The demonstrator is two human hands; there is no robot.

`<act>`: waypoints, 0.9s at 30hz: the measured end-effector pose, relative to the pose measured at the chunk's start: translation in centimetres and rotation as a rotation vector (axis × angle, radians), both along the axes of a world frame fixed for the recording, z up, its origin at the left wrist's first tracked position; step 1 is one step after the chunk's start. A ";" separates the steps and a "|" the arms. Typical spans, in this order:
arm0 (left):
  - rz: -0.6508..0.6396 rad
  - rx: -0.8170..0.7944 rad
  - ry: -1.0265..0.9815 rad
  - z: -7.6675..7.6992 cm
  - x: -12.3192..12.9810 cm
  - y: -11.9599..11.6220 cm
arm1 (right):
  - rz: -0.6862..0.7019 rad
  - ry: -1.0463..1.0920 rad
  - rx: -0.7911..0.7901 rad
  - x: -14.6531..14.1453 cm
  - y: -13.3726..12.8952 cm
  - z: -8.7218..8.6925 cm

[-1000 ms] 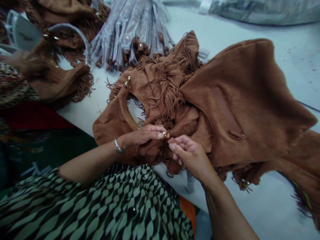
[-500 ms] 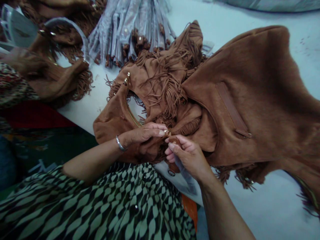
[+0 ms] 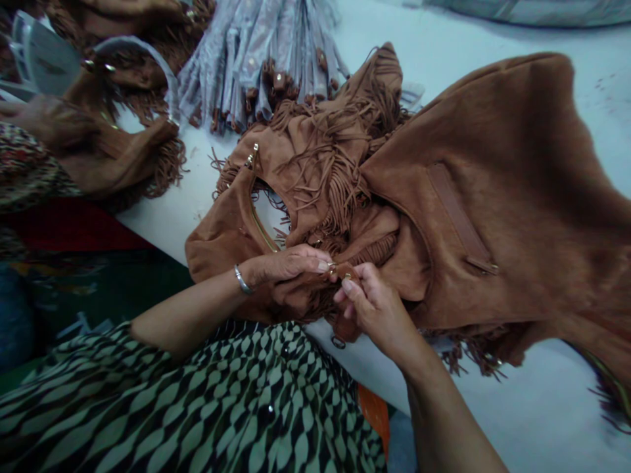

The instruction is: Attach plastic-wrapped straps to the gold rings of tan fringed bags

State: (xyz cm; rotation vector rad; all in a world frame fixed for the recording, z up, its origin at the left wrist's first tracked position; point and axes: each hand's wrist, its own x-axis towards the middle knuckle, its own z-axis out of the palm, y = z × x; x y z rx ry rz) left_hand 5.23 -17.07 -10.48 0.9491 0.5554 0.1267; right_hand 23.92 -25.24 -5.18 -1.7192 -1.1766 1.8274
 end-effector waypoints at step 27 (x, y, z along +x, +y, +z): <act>-0.026 -0.044 -0.070 0.0 -0.4 0.5 | 0.405 -0.507 0.749 2.1 2.8 -0.4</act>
